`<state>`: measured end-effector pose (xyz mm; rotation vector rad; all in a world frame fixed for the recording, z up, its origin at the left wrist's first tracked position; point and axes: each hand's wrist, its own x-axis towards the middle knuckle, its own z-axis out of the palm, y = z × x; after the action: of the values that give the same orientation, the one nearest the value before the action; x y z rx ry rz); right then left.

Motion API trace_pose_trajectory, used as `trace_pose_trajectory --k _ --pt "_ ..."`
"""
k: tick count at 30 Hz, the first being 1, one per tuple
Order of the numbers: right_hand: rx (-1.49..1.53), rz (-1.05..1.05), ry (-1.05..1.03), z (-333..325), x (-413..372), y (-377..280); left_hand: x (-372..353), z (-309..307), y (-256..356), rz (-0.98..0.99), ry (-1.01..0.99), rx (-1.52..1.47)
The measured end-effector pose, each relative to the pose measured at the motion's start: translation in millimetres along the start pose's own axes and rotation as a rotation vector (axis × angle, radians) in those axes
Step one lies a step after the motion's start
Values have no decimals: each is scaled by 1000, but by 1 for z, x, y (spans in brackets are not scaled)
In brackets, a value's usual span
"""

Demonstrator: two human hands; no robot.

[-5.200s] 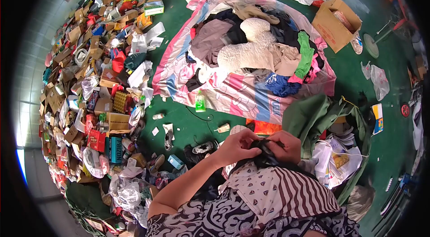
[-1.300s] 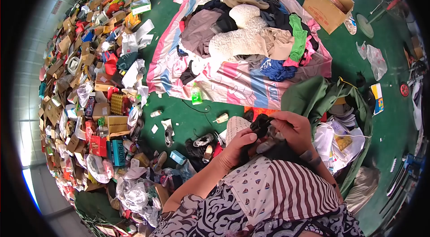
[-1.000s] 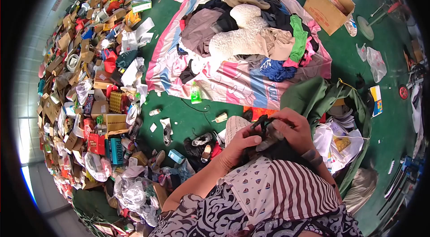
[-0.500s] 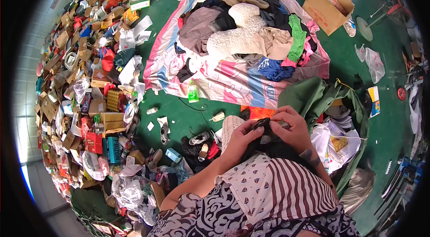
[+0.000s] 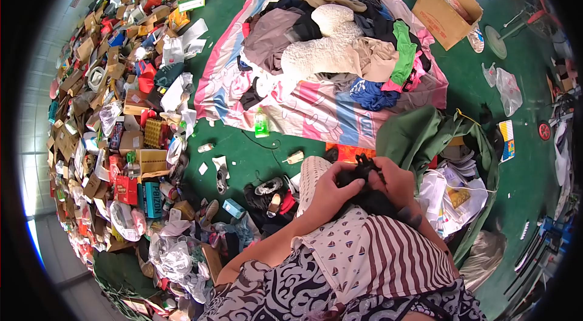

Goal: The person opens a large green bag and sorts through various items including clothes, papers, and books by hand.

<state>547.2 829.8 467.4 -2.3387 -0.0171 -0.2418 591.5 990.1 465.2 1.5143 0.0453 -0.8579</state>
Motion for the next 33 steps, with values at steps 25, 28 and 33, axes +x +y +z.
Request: trace_pose_trajectory --k 25,28,33 --pt "-174 -215 130 -5 -4 8 -9 7 -2 43 53 172" --pt "8 28 136 0 -12 8 -9 9 -5 73 43 215" --pt "-71 -99 131 -4 0 4 2 9 0 5 3 175"
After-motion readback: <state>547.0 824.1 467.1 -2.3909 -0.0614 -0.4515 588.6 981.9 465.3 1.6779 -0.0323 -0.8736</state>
